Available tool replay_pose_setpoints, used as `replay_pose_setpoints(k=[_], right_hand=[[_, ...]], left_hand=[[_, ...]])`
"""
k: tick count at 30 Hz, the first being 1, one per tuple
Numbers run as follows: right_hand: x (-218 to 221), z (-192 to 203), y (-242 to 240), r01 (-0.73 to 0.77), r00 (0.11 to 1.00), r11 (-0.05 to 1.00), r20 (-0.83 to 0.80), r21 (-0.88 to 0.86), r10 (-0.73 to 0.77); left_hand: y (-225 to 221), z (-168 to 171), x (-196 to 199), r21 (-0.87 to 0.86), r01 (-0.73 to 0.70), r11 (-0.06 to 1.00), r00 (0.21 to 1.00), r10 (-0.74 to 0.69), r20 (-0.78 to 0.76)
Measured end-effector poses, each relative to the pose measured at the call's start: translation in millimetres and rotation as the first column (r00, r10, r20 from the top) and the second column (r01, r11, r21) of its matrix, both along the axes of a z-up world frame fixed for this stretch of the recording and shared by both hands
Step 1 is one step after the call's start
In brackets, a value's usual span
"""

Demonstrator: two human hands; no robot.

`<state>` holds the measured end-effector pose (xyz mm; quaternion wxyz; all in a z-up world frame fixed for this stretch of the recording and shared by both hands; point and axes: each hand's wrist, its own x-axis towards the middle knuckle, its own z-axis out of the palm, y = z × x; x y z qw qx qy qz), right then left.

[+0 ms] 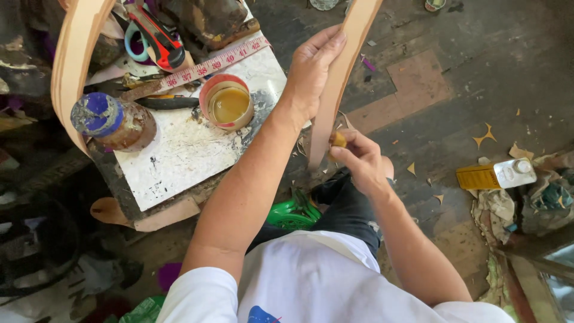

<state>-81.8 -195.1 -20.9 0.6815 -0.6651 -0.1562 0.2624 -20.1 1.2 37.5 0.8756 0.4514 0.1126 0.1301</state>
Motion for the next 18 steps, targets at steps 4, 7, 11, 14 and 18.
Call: replay_pose_setpoints(k=[4, 7, 11, 14, 18], right_hand=[[-12, -6, 4, 0.129, 0.959, 0.837, -0.283, 0.532, 0.031], [-6, 28, 19, 0.329, 0.899, 0.806, -0.424, 0.492, -0.107], [38, 75, 34, 0.494, 0.829, 0.614, -0.546, 0.616, -0.120], [70, 115, 40, 0.662, 0.702, 0.543, -0.681, 0.516, -0.208], [92, 144, 40, 0.489, 0.846, 0.834, -0.372, 0.257, -0.381]], left_hand=[[-1, 4, -1, 0.029, -0.040, 0.999, 0.999, 0.040, 0.020], [-4, 18, -9, 0.357, -0.069, 0.932, 0.995, 0.040, 0.088], [-9, 30, -19, 0.741, -0.054, 0.669, 0.998, 0.041, 0.036], [-13, 34, -22, 0.778, -0.032, 0.627, 0.999, 0.011, 0.032], [-8, 22, -17, 0.664, -0.060, 0.746, 0.998, 0.034, 0.052]])
